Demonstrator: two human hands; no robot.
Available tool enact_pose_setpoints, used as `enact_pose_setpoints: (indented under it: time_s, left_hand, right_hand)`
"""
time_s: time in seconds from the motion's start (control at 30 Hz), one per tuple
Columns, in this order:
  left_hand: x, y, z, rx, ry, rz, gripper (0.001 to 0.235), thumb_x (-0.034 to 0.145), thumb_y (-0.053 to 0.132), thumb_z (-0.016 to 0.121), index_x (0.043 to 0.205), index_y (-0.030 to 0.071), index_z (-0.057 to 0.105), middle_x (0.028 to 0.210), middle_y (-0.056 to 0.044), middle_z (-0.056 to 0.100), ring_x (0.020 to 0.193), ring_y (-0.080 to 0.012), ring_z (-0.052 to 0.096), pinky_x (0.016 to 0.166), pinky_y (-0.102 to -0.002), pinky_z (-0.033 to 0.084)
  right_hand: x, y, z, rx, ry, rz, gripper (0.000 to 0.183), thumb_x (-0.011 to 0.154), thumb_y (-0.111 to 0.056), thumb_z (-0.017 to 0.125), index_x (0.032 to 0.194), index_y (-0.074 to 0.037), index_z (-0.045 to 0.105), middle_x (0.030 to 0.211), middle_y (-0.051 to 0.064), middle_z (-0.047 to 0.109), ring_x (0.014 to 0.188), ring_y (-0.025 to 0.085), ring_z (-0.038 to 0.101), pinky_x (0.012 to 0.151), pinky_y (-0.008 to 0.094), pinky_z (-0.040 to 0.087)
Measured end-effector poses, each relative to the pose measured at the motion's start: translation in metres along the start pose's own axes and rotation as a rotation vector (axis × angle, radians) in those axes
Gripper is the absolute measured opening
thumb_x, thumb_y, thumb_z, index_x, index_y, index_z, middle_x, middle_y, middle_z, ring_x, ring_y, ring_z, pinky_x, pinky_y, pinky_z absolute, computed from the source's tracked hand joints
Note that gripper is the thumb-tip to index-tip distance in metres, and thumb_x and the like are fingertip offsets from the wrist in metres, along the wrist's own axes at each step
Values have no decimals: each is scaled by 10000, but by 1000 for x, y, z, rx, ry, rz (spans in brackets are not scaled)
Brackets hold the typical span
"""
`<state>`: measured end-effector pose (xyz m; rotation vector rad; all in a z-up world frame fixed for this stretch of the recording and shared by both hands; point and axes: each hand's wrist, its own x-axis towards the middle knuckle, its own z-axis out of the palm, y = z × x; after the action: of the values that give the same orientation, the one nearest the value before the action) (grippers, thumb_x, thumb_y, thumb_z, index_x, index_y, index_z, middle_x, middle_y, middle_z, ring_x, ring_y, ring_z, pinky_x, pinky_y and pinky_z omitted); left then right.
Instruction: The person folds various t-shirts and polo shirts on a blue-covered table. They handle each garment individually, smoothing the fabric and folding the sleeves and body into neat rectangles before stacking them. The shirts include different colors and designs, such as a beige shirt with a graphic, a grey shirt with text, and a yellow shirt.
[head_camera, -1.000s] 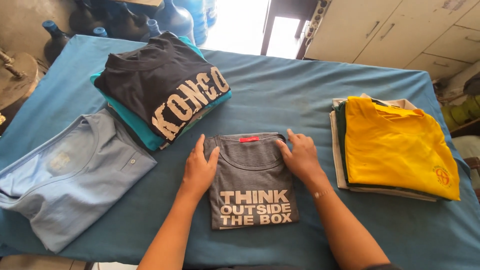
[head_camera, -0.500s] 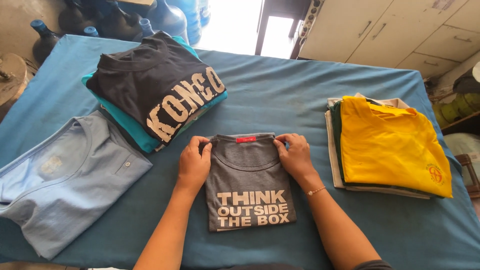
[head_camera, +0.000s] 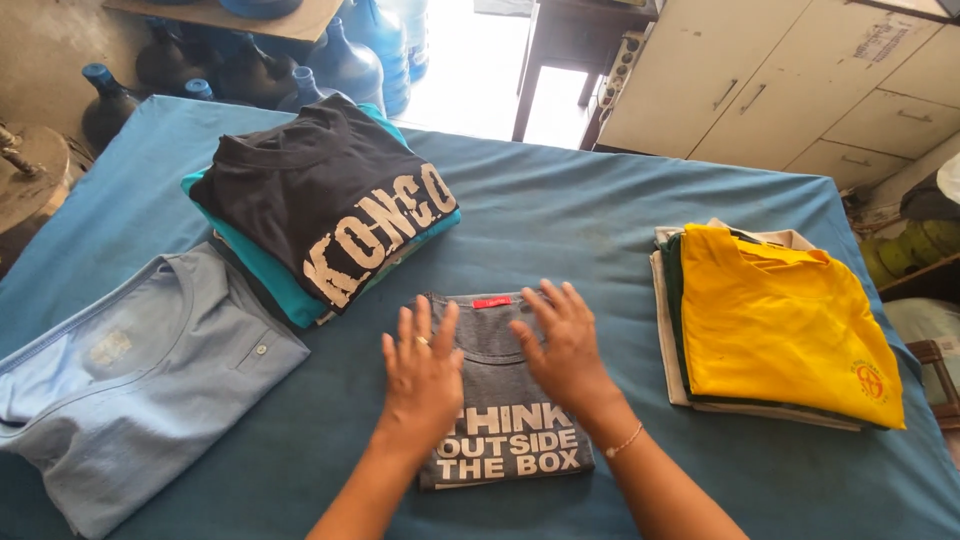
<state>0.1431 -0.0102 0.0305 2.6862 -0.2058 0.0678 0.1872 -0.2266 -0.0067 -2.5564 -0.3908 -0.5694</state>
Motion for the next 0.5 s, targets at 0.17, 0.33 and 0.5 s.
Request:
enact_pose_setpoints:
  time_s: [0.17, 0.33, 0.5]
  left_hand:
    - [-32, -14, 68, 183, 26, 96, 722, 987, 512, 496, 1587, 152, 317, 1649, -221, 235, 1495, -471, 204, 1118, -692, 209]
    - [-40, -15, 68, 214, -20, 102, 697, 1009, 519, 422, 1577, 123, 344, 1620, -238, 299, 1467, -484, 260, 1107, -698, 246]
    - [-45, -14, 66, 185, 37, 140, 732, 1020, 576, 373, 1558, 80, 401, 1553, -302, 408, 1447, -526, 333, 1069, -728, 297]
  right_hand:
    - [-6, -34, 11, -90, -443, 65, 672, 1000, -574, 415, 1556, -198, 412, 1666, 104, 286, 1550, 383, 153, 1165, 667, 133]
    - [-11, -34, 17, -130, -545, 49, 707, 996, -578, 389, 1590, -197, 347, 1693, 84, 227, 1561, 364, 119, 1181, 656, 93]
    - [-8, -29, 18, -220, -537, 3, 674, 1030, -636, 371, 1573, -240, 427, 1664, 77, 347, 1537, 369, 265, 1172, 656, 225]
